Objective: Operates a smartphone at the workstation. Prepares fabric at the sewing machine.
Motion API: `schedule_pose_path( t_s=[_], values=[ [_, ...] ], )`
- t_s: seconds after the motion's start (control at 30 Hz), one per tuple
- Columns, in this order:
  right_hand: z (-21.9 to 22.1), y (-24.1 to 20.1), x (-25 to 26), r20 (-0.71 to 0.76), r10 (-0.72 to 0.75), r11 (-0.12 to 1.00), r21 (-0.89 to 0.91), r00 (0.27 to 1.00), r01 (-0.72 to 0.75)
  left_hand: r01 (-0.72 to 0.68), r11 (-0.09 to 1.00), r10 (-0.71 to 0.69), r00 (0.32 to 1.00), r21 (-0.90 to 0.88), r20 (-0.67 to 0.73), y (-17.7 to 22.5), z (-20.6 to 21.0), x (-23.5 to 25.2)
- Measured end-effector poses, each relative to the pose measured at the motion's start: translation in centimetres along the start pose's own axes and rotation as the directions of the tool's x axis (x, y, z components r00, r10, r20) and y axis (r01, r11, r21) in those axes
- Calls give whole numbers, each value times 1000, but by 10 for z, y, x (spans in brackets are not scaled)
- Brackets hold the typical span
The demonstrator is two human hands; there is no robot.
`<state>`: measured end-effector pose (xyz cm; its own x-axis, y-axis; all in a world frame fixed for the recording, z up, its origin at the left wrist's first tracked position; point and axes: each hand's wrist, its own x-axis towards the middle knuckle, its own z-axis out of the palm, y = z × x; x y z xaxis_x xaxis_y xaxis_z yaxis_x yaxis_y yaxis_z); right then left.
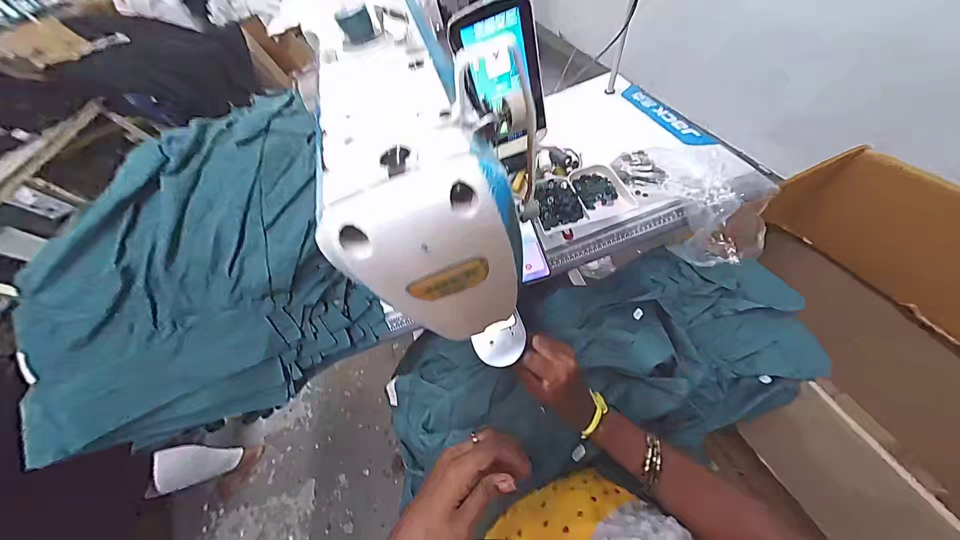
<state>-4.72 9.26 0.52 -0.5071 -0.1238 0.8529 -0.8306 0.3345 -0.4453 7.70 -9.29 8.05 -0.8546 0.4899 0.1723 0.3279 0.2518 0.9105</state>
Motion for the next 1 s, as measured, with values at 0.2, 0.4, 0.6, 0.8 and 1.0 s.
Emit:
schedule_pose_path(
  t_s=[0.2, 0.4, 0.6, 0.8, 1.0],
  values=[
    [32, 10, -3, -143, -101, 989, -118, 985, 85, 222, 953, -67, 816, 205, -575, -29, -28, 38],
    [36, 11, -14, -170, 19, 1000, 14, 985, -17, 264, 955, -87, 684, 135, -724, -45, -12, 77],
    [34, 4, -1, -247, 117, 992, -8, 962, -123, 241, 970, -118, 604, 39, -788, -55, -8, 88],
    [31, 9, 0, -156, 215, 971, 144, 964, -193, 249, 964, -67, 563, 91, -824, -54, 1, 94],
    [-17, 27, -3, -40, 330, 940, 106, 943, -324, 366, 897, 12, 539, 247, -842, -36, 23, 105]
  ],
)
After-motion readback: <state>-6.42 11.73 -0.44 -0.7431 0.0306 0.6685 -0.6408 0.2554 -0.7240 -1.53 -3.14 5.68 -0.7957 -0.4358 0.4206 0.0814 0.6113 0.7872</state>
